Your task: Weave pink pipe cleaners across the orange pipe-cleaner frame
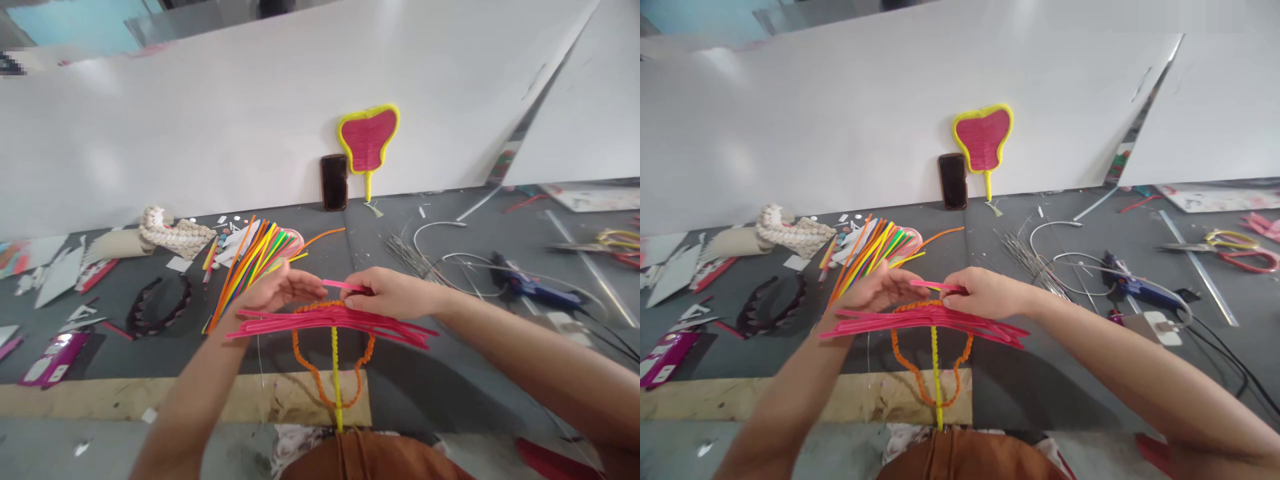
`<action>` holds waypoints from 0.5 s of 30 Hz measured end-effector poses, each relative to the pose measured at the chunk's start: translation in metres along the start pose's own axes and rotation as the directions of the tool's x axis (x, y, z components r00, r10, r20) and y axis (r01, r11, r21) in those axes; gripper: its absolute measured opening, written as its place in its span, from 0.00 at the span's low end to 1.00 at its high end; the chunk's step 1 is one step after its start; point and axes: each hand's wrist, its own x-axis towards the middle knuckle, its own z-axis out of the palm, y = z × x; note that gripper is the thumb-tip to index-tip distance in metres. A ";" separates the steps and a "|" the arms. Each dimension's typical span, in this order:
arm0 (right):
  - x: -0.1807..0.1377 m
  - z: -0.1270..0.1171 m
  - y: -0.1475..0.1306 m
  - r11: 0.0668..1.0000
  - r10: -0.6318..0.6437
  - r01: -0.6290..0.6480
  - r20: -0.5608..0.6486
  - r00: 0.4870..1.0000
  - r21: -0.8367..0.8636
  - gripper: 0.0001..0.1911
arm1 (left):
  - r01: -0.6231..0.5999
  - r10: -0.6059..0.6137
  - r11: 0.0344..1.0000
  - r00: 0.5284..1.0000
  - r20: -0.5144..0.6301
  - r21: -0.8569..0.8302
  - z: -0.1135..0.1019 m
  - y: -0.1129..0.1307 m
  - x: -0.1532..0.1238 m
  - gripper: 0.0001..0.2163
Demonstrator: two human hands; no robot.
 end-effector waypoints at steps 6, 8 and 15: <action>0.001 0.004 0.011 0.990 0.047 -0.042 -0.035 0.998 0.133 0.11 | -0.013 0.233 0.731 0.945 -0.231 0.682 0.002 0.093 -0.039 0.17; 0.005 0.008 0.011 0.987 0.063 -0.055 -0.051 0.997 0.153 0.12 | 0.151 0.086 0.482 0.972 -0.218 0.863 0.023 0.097 -0.037 0.14; 0.009 0.015 -0.002 0.992 0.047 -0.043 -0.029 0.998 0.117 0.11 | 0.130 -0.153 0.262 0.984 -0.092 0.956 0.070 0.065 -0.002 0.07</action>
